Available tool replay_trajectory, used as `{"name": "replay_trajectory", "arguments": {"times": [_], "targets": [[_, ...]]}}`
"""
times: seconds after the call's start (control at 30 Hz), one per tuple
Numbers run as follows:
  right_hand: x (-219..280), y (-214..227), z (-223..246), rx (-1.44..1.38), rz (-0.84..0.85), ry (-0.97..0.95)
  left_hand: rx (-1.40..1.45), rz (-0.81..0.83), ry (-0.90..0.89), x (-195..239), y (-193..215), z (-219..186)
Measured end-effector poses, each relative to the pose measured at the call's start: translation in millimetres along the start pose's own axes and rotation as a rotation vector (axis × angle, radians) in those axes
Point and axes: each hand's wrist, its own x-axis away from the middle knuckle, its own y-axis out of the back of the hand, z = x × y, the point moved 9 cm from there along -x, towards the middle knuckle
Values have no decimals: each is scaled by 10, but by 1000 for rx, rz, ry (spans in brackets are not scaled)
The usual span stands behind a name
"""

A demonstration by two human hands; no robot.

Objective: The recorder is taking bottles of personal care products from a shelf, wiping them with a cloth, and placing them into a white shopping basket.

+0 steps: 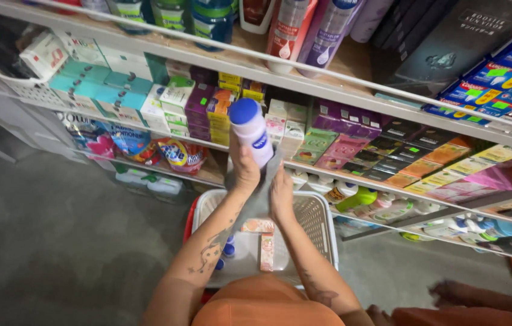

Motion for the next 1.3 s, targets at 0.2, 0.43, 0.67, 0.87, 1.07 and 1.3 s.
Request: {"name": "replay_trajectory", "arguments": {"times": [0.2, 0.43, 0.67, 0.87, 1.07, 1.3], "targets": [[562, 426, 1360, -82, 70, 588, -32, 3, 395, -59, 224, 329], [972, -262, 2462, 725, -229, 1388, 17, 337, 525, 452, -259, 388], [731, -220, 2035, 110, 31, 631, -331, 326, 534, 180, -154, 453], [830, -192, 2082, 510, -111, 1167, -225, 376, 241, 161, -240, 229], [843, 386, 2510, 69, 139, 931, -95, 352, 269, -194, -645, -336], [1203, 1011, 3538, 311, -171, 1045, -113, 586, -408, -1004, -1746, -1988]]}}
